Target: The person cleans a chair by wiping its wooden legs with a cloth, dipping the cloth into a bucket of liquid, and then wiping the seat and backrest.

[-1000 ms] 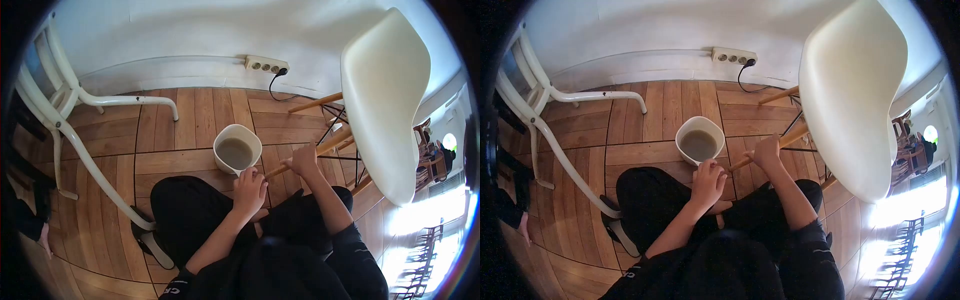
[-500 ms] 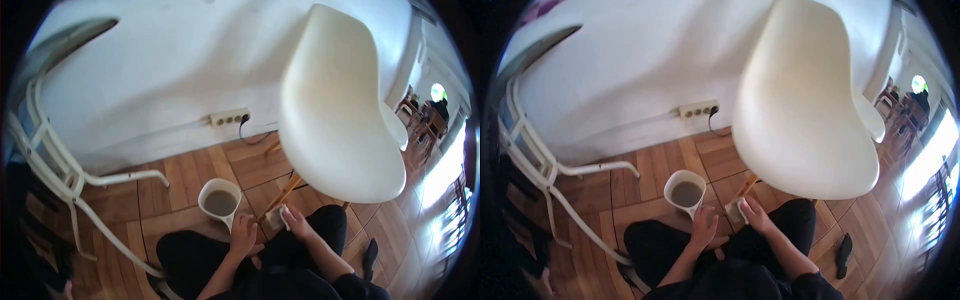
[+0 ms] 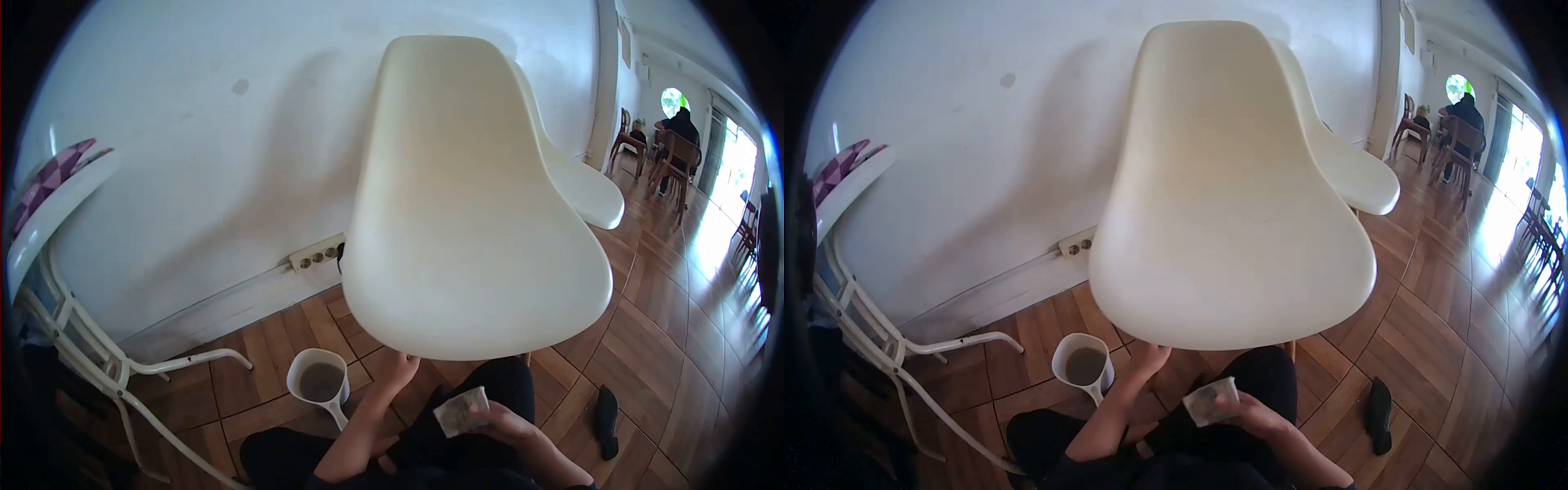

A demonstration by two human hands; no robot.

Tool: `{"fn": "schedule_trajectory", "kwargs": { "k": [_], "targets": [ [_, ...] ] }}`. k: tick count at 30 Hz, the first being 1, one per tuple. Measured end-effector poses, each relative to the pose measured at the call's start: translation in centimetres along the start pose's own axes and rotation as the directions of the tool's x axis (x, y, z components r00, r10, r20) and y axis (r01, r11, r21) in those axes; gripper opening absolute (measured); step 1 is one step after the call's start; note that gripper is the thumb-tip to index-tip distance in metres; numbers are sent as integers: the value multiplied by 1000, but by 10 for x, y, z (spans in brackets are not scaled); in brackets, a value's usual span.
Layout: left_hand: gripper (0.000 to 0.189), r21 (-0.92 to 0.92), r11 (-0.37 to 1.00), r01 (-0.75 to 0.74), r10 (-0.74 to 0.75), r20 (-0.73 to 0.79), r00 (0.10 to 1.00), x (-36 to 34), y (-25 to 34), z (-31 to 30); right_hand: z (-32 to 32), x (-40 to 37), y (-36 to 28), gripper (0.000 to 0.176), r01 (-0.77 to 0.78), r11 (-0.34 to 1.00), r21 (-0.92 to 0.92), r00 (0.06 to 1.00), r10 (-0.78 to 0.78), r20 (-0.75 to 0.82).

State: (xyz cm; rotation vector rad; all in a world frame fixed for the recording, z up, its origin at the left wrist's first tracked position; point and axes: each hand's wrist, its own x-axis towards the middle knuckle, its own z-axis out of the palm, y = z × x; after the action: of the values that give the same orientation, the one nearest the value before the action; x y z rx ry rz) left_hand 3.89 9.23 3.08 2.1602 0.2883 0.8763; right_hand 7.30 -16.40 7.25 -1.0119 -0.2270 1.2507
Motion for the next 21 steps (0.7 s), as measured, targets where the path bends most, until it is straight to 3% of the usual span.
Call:
{"fn": "schedule_trajectory", "kwargs": {
  "k": [1, 2, 3, 5, 7, 8, 9, 11, 12, 14, 15, 17, 18, 20, 21],
  "targets": [
    [33, 13, 998, -56, 55, 54, 997, 12, 9, -1, 3, -8, -11, 51, 67, 940, -336, 993, -29, 117],
    [27, 26, 997, -78, 79, -6, 997, 18, 19, 0, 7, -17, -23, 42, 160, 766, -622, 973, -15, 231],
    [27, 23, 996, -86, 86, 0, 996, 21, 16, 5, 18, -32, -44, 42, 164, 767, -620, 974, -25, 227],
    [29, 26, 996, -82, 84, -70, 994, 25, 0, 11, 45, -68, -96, 32, 533, 591, -606, 821, -189, 538],
    [30, -12, 998, -61, 60, -58, 997, 25, 3, 10, 54, -94, -132, 31, 769, 331, -547, 628, -551, 550],
    [31, -48, 998, -39, 37, -47, 998, 25, 4, 10, 57, -100, -145, 32, 766, 44, -642, 480, -704, 524],
    [31, -56, 998, -40, 37, -51, 998, 26, 1, 11, 60, -102, -159, 34, 662, -231, -713, 288, -800, 526],
    [36, -62, 998, -11, 9, -27, 1000, 21, -11, 17, 63, -98, -191, 39, 190, -569, -800, 133, -793, 595],
    [36, -70, 997, -11, 9, -34, 999, 18, -17, 19, 65, -93, -199, 39, 187, -576, -796, 136, -787, 602],
    [41, 175, 975, -139, 156, -88, 984, 9, -28, 27, 62, -78, -209, 39, -86, -621, -779, 369, -746, 554],
    [41, 169, 976, -135, 153, -96, 984, 5, -27, 28, 58, -72, -208, 43, -33, -642, -766, 525, -664, 533],
    [44, 133, 971, -201, 220, -150, 964, -4, -29, 28, 62, -65, -206, 55, 223, -584, -781, 790, -362, 496],
    [44, 131, 972, -195, 214, -155, 964, -10, -28, 26, 68, -70, -210, 58, 163, -573, -803, 880, -284, 381],
    [51, -69, 997, -23, 21, -31, 999, -22, -23, 21, 80, -79, -210, 62, 204, -609, -766, 901, -189, 390],
    [51, -77, 997, -18, 16, -28, 999, -25, -18, 16, 83, -80, -210, 71, 244, -641, -728, 914, -99, 394]
  ]
}}
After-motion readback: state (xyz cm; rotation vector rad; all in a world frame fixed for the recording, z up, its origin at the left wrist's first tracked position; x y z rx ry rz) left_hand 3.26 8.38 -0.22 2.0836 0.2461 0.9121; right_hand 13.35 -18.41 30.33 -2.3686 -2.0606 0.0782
